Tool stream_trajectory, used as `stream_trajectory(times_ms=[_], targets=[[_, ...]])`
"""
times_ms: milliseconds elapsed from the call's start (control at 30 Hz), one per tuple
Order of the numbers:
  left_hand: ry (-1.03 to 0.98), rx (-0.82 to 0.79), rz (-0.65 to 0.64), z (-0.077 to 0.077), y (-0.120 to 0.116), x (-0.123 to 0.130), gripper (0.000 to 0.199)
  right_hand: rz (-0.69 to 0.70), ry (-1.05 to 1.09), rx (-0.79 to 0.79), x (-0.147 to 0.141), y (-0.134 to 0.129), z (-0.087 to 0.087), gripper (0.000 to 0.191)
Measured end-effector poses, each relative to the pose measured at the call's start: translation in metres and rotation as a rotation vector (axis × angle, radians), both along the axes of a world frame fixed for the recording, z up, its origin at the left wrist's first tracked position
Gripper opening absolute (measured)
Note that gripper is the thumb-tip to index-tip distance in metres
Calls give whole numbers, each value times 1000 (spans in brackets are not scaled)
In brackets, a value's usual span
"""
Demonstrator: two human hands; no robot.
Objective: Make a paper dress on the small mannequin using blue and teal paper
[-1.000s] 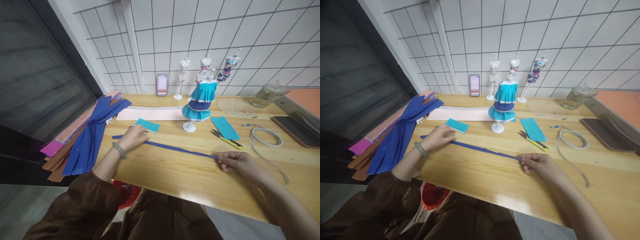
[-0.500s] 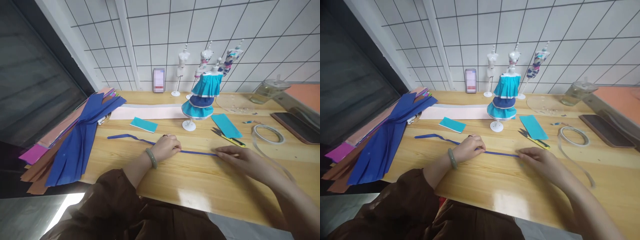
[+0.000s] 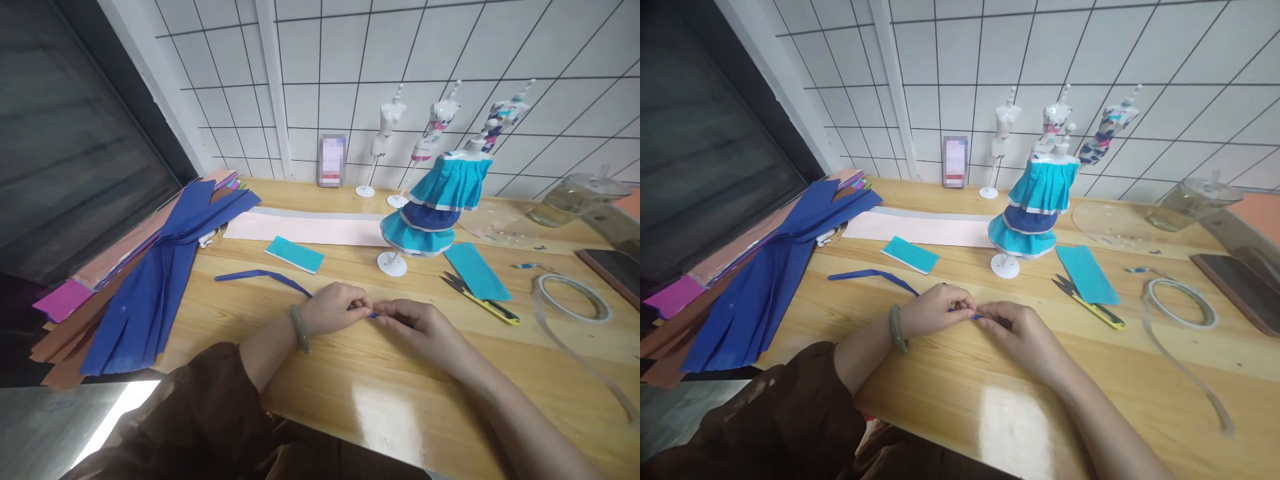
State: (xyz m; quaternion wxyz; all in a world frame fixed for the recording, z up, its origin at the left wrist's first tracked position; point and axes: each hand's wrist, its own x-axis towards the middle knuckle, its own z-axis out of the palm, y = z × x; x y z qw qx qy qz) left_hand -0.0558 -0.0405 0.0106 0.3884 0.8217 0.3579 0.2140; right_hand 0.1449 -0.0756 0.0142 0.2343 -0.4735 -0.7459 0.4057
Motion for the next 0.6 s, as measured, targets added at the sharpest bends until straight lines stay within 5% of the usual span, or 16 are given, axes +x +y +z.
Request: stream_trajectory(times_ms=[600], targets=[[53,-45,-56,6,8,-15,25,-38,-81,73,8,-5,0,28]])
